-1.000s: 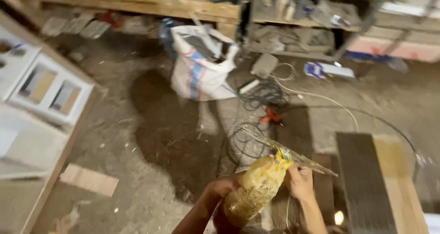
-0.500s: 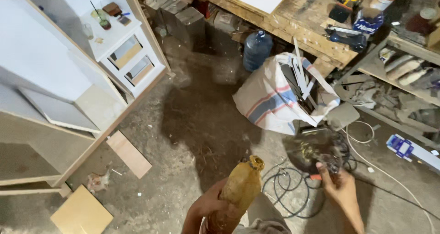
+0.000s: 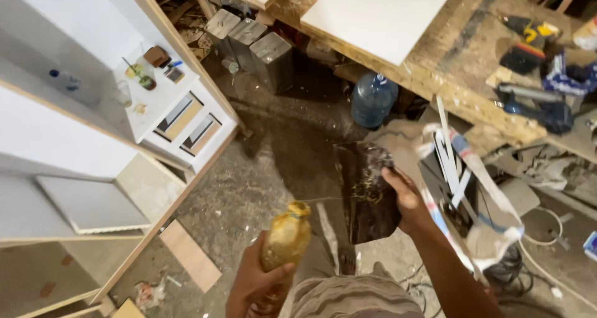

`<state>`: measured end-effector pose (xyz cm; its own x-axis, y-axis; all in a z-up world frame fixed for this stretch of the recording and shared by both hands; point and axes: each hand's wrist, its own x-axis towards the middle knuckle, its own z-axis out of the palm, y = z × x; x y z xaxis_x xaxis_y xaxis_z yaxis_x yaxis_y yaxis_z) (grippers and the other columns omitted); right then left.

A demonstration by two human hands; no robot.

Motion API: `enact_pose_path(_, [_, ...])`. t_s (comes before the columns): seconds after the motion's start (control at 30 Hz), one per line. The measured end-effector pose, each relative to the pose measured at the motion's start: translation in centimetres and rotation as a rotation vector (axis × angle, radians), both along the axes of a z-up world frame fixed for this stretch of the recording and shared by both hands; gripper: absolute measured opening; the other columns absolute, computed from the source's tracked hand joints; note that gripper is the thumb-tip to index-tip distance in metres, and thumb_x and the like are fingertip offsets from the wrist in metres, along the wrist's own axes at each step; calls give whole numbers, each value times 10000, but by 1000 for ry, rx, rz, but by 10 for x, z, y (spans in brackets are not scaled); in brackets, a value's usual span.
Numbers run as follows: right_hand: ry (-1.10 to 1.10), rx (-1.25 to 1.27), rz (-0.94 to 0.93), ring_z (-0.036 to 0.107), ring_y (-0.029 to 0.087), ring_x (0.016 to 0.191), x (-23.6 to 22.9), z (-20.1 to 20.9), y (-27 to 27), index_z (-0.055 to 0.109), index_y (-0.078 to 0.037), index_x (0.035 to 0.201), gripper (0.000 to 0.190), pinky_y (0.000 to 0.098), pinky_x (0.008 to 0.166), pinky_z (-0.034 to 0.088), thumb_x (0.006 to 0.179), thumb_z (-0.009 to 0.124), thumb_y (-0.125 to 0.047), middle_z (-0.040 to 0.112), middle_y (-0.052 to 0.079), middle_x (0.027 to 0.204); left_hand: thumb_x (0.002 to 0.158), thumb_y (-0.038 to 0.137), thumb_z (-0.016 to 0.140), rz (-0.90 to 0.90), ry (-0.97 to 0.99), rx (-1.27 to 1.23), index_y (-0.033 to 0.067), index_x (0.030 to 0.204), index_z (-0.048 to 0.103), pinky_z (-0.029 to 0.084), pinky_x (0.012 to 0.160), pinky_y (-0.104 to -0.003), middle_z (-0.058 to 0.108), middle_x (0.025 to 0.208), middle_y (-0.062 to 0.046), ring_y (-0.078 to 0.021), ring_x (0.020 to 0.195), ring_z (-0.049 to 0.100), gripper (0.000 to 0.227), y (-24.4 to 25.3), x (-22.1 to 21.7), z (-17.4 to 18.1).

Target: The person applies glue to the edges of wood panels using a scraper and a plastic bottle, then arranges the panels on a workbench.

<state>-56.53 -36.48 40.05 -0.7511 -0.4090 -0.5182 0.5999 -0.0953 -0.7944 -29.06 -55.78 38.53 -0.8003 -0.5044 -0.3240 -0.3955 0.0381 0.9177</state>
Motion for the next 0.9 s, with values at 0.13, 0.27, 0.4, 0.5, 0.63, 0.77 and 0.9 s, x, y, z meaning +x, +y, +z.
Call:
enact_pose_path(0.13, [-271, 121, 123, 682, 368, 900, -60, -38, -74, 653, -81, 1151, 418, 497, 858, 565, 850, 654, -371, 721, 208, 1022, 563, 257, 904, 279, 128, 268, 23, 1333, 670, 624, 753, -414, 825, 1092, -174, -267, 945, 758, 838, -81, -41, -31])
enact_pose_path(0.27, [-258, 284, 241, 692, 366, 988, -104, -57, -144, 682, -47, 1260, 454, 487, 892, 560, 900, 668, -325, 718, 213, 1128, 688, 216, 697, 257, 88, -260, 44, 987, 776, 599, 701, -383, 819, 921, -94, -199, 869, 742, 354, -219, -85, -108])
enact_pose_path(0.4, [-502, 144, 24, 701, 290, 793, -160, -151, -181, 726, -85, 1032, 297, 445, 747, 596, 933, 682, -363, 742, 142, 916, 806, 425, 691, 616, 533, -97, 95, 1428, 515, 518, 1016, -425, 605, 1348, -112, -283, 1222, 600, 725, -340, -174, -83])
enact_pose_path(0.5, [-520, -36, -337, 707, 266, 866, -197, -164, -190, 724, -145, 1065, 264, 447, 817, 605, 918, 682, -360, 746, 90, 993, 714, 642, 763, 583, 726, 259, 130, 1428, 509, 577, 929, -478, 605, 1277, -71, -290, 1164, 620, 914, -383, -256, 8])
enact_pose_path(0.63, [-455, -97, -571, 724, 242, 934, -272, -186, -216, 724, -194, 1124, 356, 449, 871, 606, 865, 693, -438, 758, 53, 1066, 813, 150, 592, 643, 495, 208, 175, 1180, 617, 532, 695, -268, 643, 1068, -17, -164, 874, 638, 369, -535, -308, -130])
enact_pose_path(0.77, [-343, -41, -428, 741, 264, 957, -330, -98, -319, 722, -189, 1117, 336, 476, 857, 610, 949, 681, -477, 737, 64, 1080, 711, 155, 942, 288, 468, -265, 135, 1154, 599, 532, 704, -244, 636, 799, -85, -140, 709, 576, 561, -525, -447, -37])
enact_pose_path(0.9, [-290, -8, -351, 668, 338, 1150, -409, -75, -397, 626, -128, 1354, 543, 531, 990, 536, 965, 671, -503, 669, 117, 1299, 556, 477, 928, -185, 365, -771, 111, 1315, 533, 572, 815, -530, 739, 989, -230, -433, 935, 721, 930, -550, -557, 48])
